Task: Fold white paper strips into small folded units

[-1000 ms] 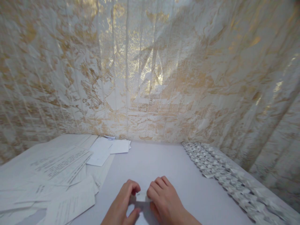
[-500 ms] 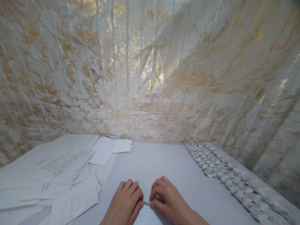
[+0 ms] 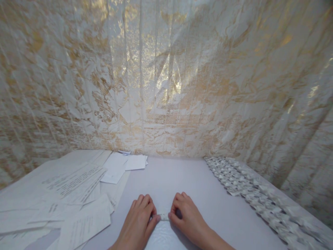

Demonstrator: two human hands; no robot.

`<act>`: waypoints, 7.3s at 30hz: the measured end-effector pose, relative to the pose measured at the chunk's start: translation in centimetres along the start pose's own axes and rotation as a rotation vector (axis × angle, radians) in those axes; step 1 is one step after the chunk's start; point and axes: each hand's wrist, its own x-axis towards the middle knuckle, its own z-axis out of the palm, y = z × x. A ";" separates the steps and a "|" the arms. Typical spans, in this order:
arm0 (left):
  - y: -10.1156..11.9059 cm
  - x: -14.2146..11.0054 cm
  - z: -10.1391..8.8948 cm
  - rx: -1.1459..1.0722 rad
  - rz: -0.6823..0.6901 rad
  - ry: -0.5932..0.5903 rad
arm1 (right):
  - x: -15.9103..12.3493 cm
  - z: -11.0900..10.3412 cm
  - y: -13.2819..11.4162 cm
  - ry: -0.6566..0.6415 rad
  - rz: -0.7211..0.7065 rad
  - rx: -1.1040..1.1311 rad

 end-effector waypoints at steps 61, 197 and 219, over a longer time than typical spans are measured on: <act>-0.6 0.6 0.6 -0.091 0.094 0.005 | -0.6 -4.6 0.6 -0.294 -0.435 -0.516; -0.1 -0.8 1.5 -0.944 -0.078 0.184 | -1.5 0.4 0.4 0.187 -0.524 0.178; 0.7 -0.8 1.6 -1.170 -0.101 0.115 | -1.3 0.8 0.1 0.265 -0.473 0.375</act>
